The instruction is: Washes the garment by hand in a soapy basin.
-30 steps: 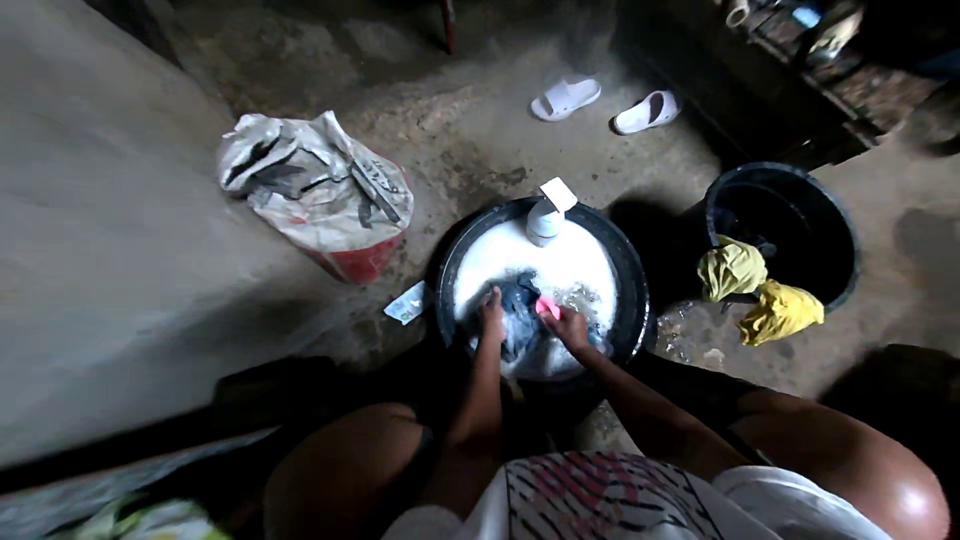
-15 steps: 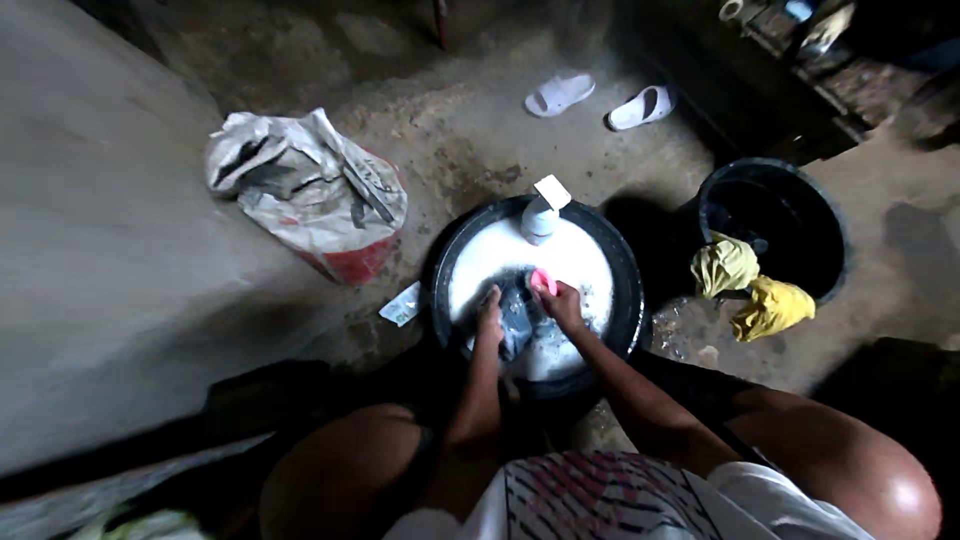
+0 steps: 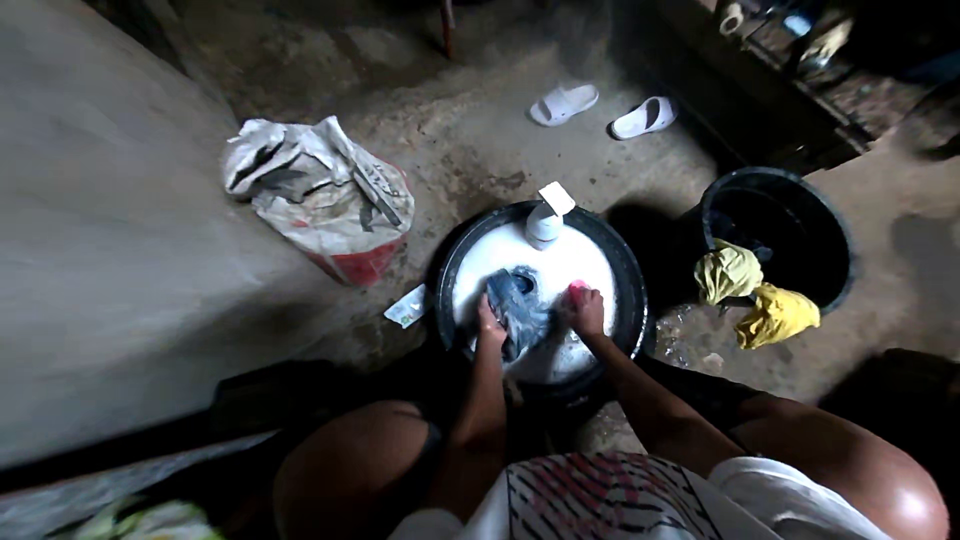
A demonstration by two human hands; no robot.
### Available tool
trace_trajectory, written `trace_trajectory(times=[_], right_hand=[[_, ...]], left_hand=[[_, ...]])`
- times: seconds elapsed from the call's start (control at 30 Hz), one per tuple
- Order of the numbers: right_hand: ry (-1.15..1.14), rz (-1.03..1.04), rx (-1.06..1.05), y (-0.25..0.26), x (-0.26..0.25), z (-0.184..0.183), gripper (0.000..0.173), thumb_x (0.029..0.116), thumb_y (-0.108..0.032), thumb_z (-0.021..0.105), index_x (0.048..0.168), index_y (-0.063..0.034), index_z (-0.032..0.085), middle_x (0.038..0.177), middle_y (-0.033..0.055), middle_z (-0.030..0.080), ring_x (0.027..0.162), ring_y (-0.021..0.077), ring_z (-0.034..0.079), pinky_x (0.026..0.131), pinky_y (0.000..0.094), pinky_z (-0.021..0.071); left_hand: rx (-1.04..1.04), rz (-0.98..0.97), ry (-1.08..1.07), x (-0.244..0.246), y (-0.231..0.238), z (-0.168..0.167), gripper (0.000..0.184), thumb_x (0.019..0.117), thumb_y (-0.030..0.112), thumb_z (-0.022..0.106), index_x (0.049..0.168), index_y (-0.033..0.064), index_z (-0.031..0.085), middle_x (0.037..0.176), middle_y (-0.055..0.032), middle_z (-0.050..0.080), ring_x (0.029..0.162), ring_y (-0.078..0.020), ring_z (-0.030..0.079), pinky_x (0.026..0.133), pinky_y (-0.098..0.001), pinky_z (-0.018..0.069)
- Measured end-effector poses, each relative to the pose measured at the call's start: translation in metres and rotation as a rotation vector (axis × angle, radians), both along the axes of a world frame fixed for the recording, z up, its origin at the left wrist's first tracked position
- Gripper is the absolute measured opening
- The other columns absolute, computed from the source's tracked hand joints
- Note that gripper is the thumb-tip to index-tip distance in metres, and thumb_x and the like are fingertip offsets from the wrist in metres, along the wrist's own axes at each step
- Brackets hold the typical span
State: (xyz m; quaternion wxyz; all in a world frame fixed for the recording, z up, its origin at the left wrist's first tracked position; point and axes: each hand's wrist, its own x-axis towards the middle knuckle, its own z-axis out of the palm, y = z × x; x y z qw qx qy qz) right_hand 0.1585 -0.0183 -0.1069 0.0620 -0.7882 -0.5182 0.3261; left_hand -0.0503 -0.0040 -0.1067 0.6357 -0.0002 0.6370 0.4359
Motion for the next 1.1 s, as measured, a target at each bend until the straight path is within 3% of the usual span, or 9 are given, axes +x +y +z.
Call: trace_trajectory(times=[0.1,0.23,0.37,0.47,0.6,0.77,0.8,0.93,1.1], right_hand=[[0.032,0.156,0.034,0.006,-0.015,0.004,0.067,0.0969,-0.032,0.067,0.149,0.0051,0.047,0.154,0.0342,0.04,0.144,0.0493,0.039,0.119,0.0585,0.0329],[0.414,0.167,-0.017,-0.019,-0.057,-0.022,0.066,0.0918,-0.044,0.072,0.136,0.0037,0.061,0.153,0.0318,0.042,0.142,0.0453,0.041,0.118,0.0547,0.0371],[0.393,0.139,-0.019,-0.042,-0.083,-0.007,0.061,0.0859,-0.029,0.082,0.128,0.0094,0.061,0.142,0.0327,0.05,0.133,0.0431,0.051,0.112,0.0497,0.0442],[0.425,0.084,0.032,-0.038,-0.076,0.007,0.036,0.0908,-0.015,0.076,0.115,0.01,0.066,0.13,0.0297,0.057,0.118,0.0382,0.061,0.103,0.0466,0.0512],[0.539,-0.022,0.137,-0.034,-0.067,0.015,0.023,0.0936,-0.007,0.07,0.108,0.0105,0.067,0.116,0.0266,0.063,0.102,0.0311,0.066,0.094,0.0411,0.0561],[0.869,-0.257,0.053,-0.031,-0.078,0.031,0.04,0.1,-0.011,0.066,0.133,0.0096,0.053,0.12,0.0238,0.062,0.101,0.0254,0.065,0.088,0.0394,0.0565],[0.91,-0.298,0.033,-0.03,-0.079,0.033,0.04,0.0993,-0.011,0.067,0.131,0.0083,0.053,0.116,0.0214,0.063,0.098,0.0231,0.064,0.085,0.0383,0.056],[0.907,-0.322,0.096,-0.031,-0.077,0.027,0.019,0.0964,-0.007,0.07,0.102,0.007,0.059,0.09,0.0116,0.062,0.08,0.014,0.059,0.075,0.0315,0.0528],[0.947,-0.3,0.151,-0.035,-0.068,0.028,0.01,0.0974,-0.003,0.066,0.094,0.0041,0.059,0.085,0.0075,0.061,0.078,0.0116,0.058,0.076,0.0294,0.0523]], left_hand=[[0.03,-0.114,-0.026,-0.009,-0.006,-0.01,0.053,0.1116,0.045,0.027,0.143,0.0088,0.05,0.132,-0.0145,0.061,0.113,-0.025,0.06,0.093,-0.0464,0.0508],[-0.005,-0.144,0.007,-0.014,-0.01,-0.026,0.054,0.1113,0.044,0.033,0.142,0.004,0.05,0.134,-0.0176,0.06,0.115,-0.0266,0.06,0.096,-0.0467,0.0506],[0.002,-0.121,0.069,-0.017,-0.017,-0.034,0.049,0.1091,0.037,0.048,0.146,0.005,0.051,0.145,-0.0196,0.055,0.131,-0.0311,0.054,0.107,-0.0529,0.0457],[0.063,-0.17,0.077,-0.017,-0.012,-0.02,0.042,0.1061,0.025,0.057,0.143,0.0044,0.055,0.144,-0.019,0.056,0.131,-0.0304,0.055,0.107,-0.052,0.0461],[0.166,-0.139,0.002,-0.01,0.007,0.009,0.042,0.1034,0.017,0.058,0.144,0.0069,0.051,0.139,-0.0189,0.057,0.122,-0.0293,0.058,0.1,-0.0502,0.0497],[0.274,0.067,-0.21,-0.002,0.027,0.056,0.031,0.1076,0.016,0.045,0.137,0.0078,0.05,0.122,-0.0119,0.061,0.106,-0.0205,0.061,0.091,-0.0398,0.0524],[0.28,0.081,-0.248,0.001,0.029,0.063,0.031,0.1074,0.017,0.045,0.136,0.0075,0.051,0.119,-0.0114,0.063,0.104,-0.0204,0.062,0.089,-0.0397,0.0531],[0.367,-0.004,-0.189,0.006,0.033,0.08,0.028,0.1051,0.011,0.048,0.132,0.006,0.053,0.115,-0.0115,0.063,0.1,-0.0194,0.062,0.088,-0.0393,0.0529],[0.382,-0.032,-0.119,-0.003,0.041,0.106,0.027,0.1037,0.012,0.052,0.13,0.0077,0.056,0.115,-0.0115,0.063,0.099,-0.0201,0.061,0.086,-0.0413,0.0526]])
